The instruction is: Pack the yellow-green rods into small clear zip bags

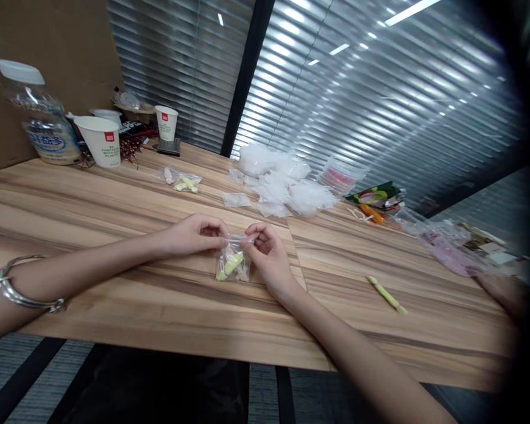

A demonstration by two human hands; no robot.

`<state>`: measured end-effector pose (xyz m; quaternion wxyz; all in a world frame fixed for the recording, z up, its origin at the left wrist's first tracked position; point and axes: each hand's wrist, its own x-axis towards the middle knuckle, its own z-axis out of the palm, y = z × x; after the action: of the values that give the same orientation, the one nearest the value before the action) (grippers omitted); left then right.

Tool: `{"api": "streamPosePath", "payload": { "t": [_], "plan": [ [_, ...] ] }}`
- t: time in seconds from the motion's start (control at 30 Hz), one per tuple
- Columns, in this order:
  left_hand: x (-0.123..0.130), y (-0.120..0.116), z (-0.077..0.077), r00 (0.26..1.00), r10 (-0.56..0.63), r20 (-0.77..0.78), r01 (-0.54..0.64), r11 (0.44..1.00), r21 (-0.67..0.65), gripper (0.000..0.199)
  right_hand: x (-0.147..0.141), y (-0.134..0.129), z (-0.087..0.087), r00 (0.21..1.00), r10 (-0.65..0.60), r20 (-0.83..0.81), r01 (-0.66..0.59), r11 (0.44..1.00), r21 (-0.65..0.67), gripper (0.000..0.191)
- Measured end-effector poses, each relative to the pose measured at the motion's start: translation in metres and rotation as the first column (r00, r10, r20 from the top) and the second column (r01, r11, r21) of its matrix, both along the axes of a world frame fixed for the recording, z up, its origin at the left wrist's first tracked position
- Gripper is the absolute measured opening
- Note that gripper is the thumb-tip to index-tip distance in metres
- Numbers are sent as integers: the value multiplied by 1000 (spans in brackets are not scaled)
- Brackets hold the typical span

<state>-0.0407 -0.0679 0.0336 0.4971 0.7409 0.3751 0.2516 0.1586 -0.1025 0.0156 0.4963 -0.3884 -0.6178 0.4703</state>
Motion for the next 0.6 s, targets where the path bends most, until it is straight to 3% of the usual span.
{"api": "streamPosePath", "payload": {
  "t": [0.17, 0.37, 0.6],
  "plan": [
    [0, -2, 1, 1000, 16, 6, -16, 998, 64, 25, -2, -2, 1, 1000, 1, 5, -1, 1000, 13, 23],
    [2, -7, 3, 998, 57, 15, -58, 998, 36, 23, -3, -6, 4, 998, 57, 11, -57, 998, 5, 24],
    [3, -7, -2, 1000, 9, -12, -8, 996, 87, 21, -4, -7, 4, 994, 93, 62, -92, 996, -6, 25]
  ]
}}
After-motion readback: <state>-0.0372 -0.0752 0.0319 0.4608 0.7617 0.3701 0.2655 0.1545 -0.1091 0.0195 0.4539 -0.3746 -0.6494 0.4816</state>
